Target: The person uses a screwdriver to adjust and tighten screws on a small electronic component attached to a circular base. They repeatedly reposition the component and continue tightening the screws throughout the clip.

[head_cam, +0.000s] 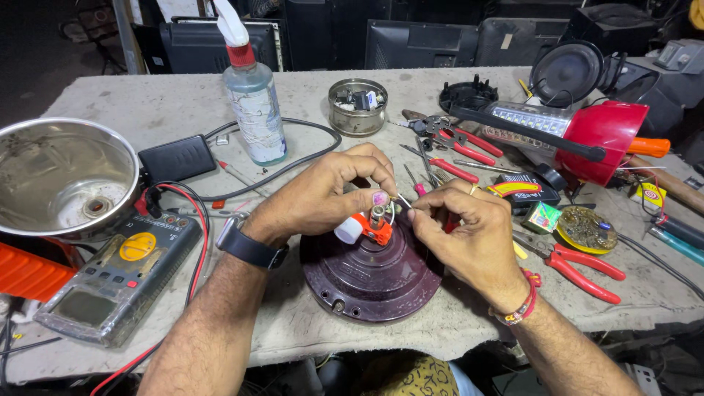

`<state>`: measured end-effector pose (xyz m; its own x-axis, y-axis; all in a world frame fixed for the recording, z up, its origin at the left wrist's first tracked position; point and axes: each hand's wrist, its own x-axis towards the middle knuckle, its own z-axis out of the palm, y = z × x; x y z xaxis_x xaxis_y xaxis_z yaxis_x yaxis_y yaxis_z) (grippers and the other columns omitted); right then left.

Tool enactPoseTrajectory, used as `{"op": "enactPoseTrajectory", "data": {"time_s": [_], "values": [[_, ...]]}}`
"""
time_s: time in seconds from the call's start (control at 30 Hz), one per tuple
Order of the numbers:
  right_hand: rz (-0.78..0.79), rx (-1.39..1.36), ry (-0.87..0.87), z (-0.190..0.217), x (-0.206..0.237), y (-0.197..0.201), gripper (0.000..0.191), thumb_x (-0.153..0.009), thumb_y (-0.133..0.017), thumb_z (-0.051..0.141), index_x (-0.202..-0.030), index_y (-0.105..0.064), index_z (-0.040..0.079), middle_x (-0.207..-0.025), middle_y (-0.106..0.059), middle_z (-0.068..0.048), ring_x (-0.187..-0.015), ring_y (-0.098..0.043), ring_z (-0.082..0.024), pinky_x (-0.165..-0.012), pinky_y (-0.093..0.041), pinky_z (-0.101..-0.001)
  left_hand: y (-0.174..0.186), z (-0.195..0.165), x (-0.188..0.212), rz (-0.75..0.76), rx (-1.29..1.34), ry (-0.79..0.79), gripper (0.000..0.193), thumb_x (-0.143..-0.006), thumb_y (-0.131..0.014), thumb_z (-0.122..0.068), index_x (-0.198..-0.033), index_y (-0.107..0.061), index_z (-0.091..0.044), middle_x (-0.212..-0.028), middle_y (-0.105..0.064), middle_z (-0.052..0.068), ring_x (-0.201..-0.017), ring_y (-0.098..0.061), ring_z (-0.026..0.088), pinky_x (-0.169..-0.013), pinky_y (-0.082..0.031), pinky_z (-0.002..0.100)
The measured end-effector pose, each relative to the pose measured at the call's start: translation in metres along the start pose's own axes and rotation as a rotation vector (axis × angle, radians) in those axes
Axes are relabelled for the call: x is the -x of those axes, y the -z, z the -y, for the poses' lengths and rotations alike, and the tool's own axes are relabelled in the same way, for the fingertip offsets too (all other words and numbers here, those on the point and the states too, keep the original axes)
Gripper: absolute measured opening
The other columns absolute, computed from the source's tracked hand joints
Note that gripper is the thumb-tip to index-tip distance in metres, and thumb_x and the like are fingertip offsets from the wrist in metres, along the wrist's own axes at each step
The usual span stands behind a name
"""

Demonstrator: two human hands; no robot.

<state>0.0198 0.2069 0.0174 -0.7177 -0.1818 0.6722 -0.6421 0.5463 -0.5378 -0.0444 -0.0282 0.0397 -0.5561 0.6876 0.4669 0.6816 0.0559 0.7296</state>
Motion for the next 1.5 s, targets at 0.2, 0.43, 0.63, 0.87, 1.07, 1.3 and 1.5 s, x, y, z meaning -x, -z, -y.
{"op": "enactPoseTrajectory", "data": {"time_s": [0.2,0.43,0.63,0.87,1.07,1.3,1.5], "values": [[0.034,0.021,0.066,0.007,0.0,-0.008,0.011,-0.081,-0.082,0.007,-0.09,-0.077,0.003,-0.077,-0.071,-0.005,-0.063,-0.063,-0.011,-0.057,-0.047,-0.0253,-0.003,0.003,-0.001,-0.009,0.009,0.01,0.012,-0.092,-0.067,-0.004,-0.103,-0.071,-0.002,-0.111,-0.065,0.005,-0.109,-0.064,0.017,-0.1,-0.052,0.032],[-0.036,0.099,0.256,0.011,0.007,-0.008,0.012,-0.085,-0.081,0.004,-0.095,-0.075,0.001,-0.086,-0.072,-0.008,-0.074,-0.069,-0.015,-0.065,-0.053,-0.0275,-0.007,0.017,-0.001,0.024,0.227,-0.01,0.011,-0.096,-0.063,-0.005,-0.102,-0.07,0.001,-0.118,-0.071,0.01,-0.114,-0.067,0.018,-0.105,-0.054,0.034],[-0.047,0.113,0.22,0.007,0.008,-0.008,0.012,-0.085,-0.08,0.004,-0.095,-0.073,0.002,-0.085,-0.071,-0.006,-0.073,-0.068,-0.013,-0.065,-0.052,-0.0262,-0.007,0.017,-0.001,0.04,0.225,-0.032,0.01,-0.097,-0.064,-0.006,-0.102,-0.07,0.001,-0.116,-0.071,0.01,-0.114,-0.067,0.019,-0.105,-0.054,0.035],[0.022,-0.062,-0.032,0.005,0.002,0.003,0.033,-0.083,-0.078,0.01,-0.115,-0.074,0.002,-0.096,-0.068,-0.006,-0.079,-0.063,-0.009,-0.07,-0.052,-0.0233,-0.007,0.017,-0.001,-0.022,0.14,-0.001,0.011,-0.093,-0.071,-0.008,-0.102,-0.074,-0.002,-0.108,-0.069,0.006,-0.103,-0.068,0.016,-0.097,-0.056,0.032],[-0.059,0.094,0.275,0.012,-0.005,-0.009,0.022,-0.089,-0.083,0.009,-0.108,-0.074,0.003,-0.098,-0.07,-0.008,-0.088,-0.069,-0.016,-0.078,-0.054,-0.0265,-0.005,0.015,0.0,-0.04,0.065,0.01,0.008,-0.092,-0.073,-0.009,-0.096,-0.075,-0.002,-0.104,-0.069,0.007,-0.101,-0.067,0.017,-0.094,-0.055,0.031],[-0.063,0.208,0.307,0.015,-0.003,-0.012,0.012,-0.09,-0.078,0.006,-0.096,-0.07,-0.001,-0.088,-0.068,-0.009,-0.075,-0.065,-0.018,-0.067,-0.049,-0.0306,-0.007,0.016,-0.001,-0.019,0.03,-0.036,0.008,-0.094,-0.069,-0.008,-0.097,-0.072,-0.002,-0.106,-0.067,0.007,-0.102,-0.066,0.017,-0.093,-0.054,0.032],[0.015,-0.034,0.051,-0.002,0.006,-0.015,0.01,-0.095,-0.065,0.009,-0.093,-0.065,-0.001,-0.081,-0.061,-0.004,-0.073,-0.057,-0.011,-0.066,-0.045,-0.0258,-0.008,0.013,0.0,-0.015,0.0,-0.017,0.009,-0.093,-0.068,-0.01,-0.097,-0.072,-0.002,-0.103,-0.067,0.007,-0.099,-0.067,0.017,-0.091,-0.055,0.032]]}}
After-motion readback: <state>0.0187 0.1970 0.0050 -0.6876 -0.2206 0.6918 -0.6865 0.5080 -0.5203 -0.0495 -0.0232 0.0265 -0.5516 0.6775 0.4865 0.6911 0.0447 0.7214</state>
